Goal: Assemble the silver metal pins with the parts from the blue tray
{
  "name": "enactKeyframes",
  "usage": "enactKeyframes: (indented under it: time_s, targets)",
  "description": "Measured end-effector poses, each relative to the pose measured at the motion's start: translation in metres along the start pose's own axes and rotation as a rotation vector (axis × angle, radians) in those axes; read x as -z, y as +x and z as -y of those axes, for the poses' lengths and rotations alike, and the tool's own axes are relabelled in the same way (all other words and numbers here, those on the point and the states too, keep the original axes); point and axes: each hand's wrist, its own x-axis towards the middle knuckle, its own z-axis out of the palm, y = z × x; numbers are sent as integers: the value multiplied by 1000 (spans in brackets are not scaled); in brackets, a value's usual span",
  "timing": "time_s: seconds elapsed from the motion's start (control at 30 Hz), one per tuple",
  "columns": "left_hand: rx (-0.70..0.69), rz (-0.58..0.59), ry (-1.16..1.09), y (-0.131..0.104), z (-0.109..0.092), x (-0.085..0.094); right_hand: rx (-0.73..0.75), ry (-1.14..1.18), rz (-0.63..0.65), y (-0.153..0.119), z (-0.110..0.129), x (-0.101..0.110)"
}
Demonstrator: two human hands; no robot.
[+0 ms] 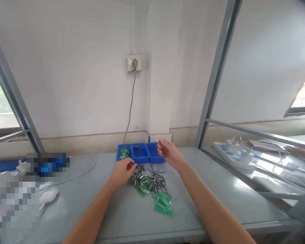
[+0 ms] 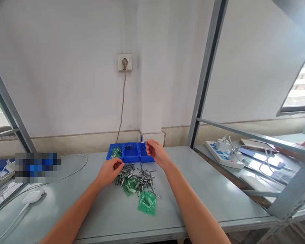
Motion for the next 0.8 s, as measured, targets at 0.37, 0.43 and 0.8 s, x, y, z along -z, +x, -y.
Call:
enactKeyframes:
  time_s: [0.37, 0.43, 0.8]
  targets:
    - [-2, -5, 9, 0, 1, -1, -123, -742, -329, 14, -21, 23]
    - [-7, -1, 14, 2, 3, -2, -32, -922, -286, 14, -24, 22]
    - [7, 47, 67, 0, 6, -2, 32, -1577, 152, -15, -55, -24]
